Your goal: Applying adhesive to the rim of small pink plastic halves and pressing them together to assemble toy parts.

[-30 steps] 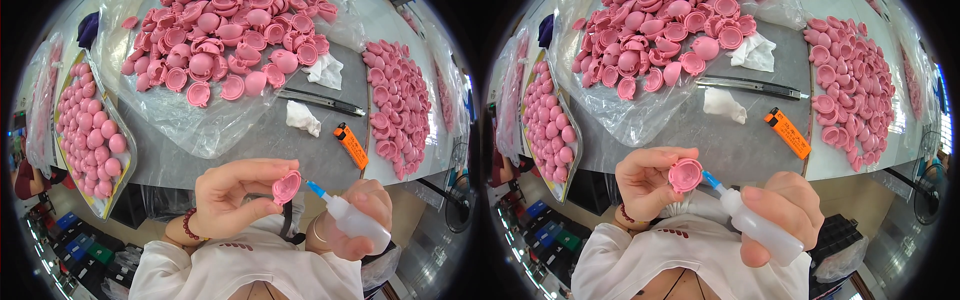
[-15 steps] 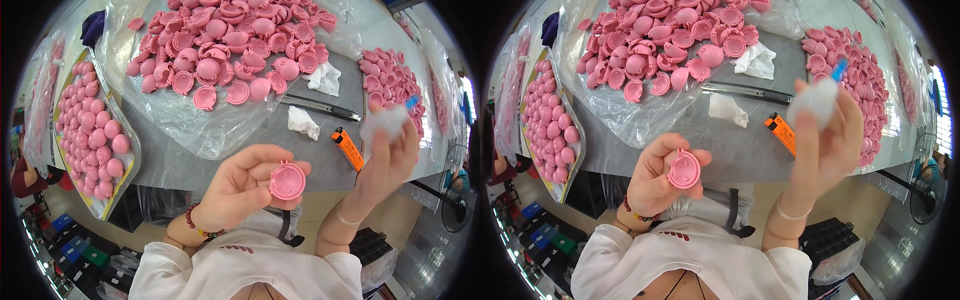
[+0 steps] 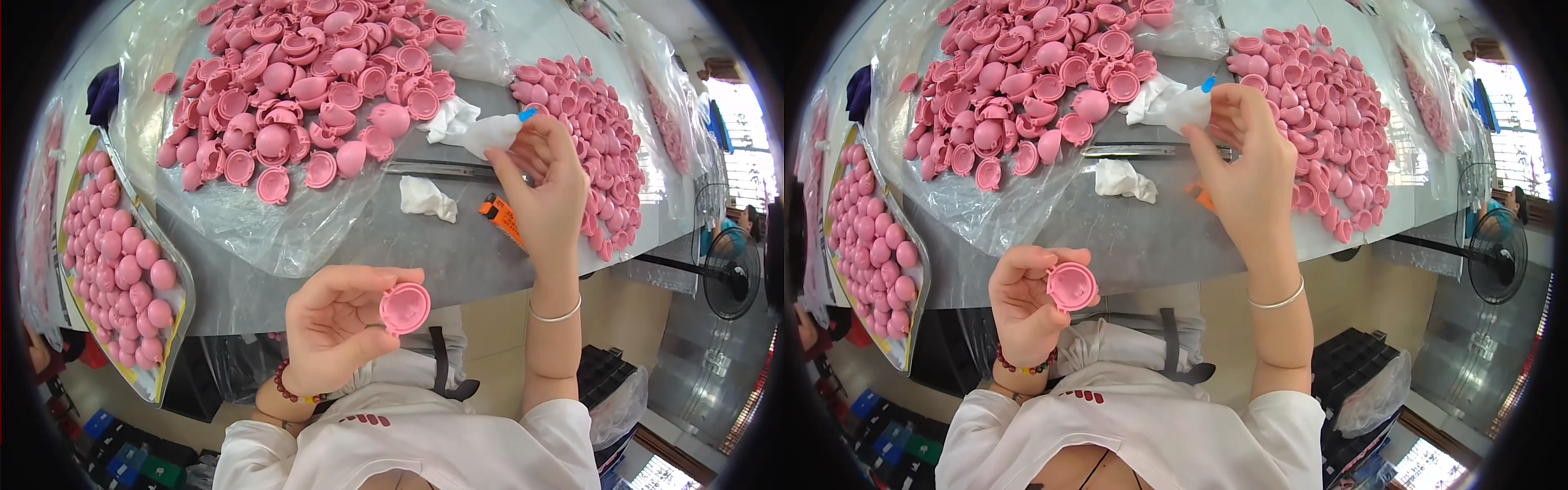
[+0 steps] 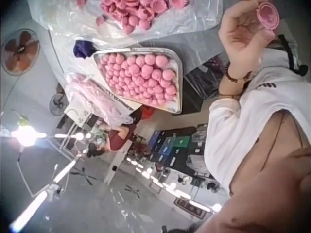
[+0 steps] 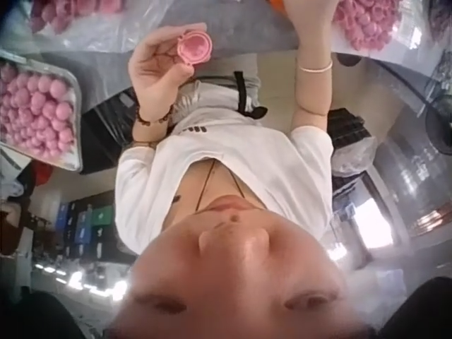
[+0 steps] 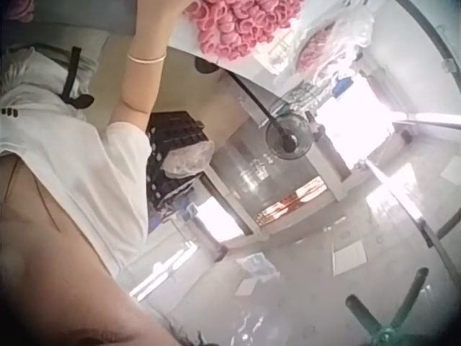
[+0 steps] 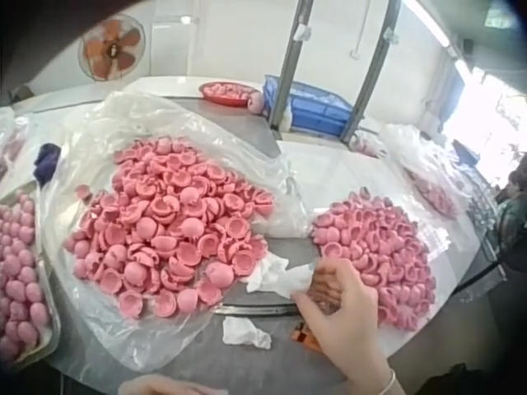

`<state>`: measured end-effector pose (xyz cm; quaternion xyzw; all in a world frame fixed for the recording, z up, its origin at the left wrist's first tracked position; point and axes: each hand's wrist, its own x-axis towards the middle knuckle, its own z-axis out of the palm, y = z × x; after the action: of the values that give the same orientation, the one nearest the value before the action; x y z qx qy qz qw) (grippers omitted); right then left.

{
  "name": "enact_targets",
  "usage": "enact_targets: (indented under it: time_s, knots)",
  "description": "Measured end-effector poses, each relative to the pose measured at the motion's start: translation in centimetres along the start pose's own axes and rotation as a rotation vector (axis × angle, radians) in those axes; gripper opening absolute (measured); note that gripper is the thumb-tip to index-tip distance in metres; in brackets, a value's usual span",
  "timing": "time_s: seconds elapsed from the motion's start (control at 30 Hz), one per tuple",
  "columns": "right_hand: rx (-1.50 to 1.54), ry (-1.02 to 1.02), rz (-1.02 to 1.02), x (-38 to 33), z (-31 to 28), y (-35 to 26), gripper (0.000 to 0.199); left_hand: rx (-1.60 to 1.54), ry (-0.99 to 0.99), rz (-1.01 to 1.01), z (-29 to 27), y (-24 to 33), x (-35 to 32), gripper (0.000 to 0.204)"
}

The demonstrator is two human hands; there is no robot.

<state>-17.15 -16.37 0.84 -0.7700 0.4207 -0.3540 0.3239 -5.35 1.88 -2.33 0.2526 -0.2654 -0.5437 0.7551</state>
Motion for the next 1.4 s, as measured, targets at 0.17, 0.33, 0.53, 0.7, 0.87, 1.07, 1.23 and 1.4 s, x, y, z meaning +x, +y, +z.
enact_targets:
  time_s: [0.17, 0.33, 0.53, 0.7, 0.87, 1.07, 1.23, 1.4]
  knots:
    - [-0.014, -0.004, -0.093, -0.4, -1.7, 0.0, 0.033, 0.005, -0.002, 0.004, -0.4, 0.1, -0.3, 0.041]
    - [-0.624, 0.123, -0.194, 0.0, -6.0, 1.2, 0.029, -0.002, 0.029, -0.018, -0.5, 0.5, -0.4, 0.041]
    - [-0.664, -0.1, -0.354, -0.9, -5.1, 0.7, 0.025, 0.026, -0.007, -0.022, -0.2, 0.5, -0.1, 0.042]
    - [-0.483, -0.039, -0.35, -1.3, -5.0, 0.6, 0.021, 0.027, 0.024, -0.038, -0.4, 0.5, 0.0, 0.042]
    - [-0.04, -0.497, -0.229, -4.5, -4.1, -2.6, 0.019, 0.052, 0.025, -0.034, 0.1, 0.5, 0.4, 0.042]
    - [-0.05, -0.429, -0.124, -6.5, -1.2, -1.7, 0.03, 0.197, 0.201, -0.083, 0.6, 0.6, 0.7, 0.047]
    - [-0.233, -0.411, -0.261, -6.6, -1.7, -1.1, 0.033, 0.316, 0.104, -0.008, 0.3, 0.8, 0.7, 0.042]
    - [0.131, -0.361, -0.3, -6.7, -1.5, -2.2, 0.036, 0.385, 0.072, -0.05, 0.8, 0.6, 0.8, 0.036]
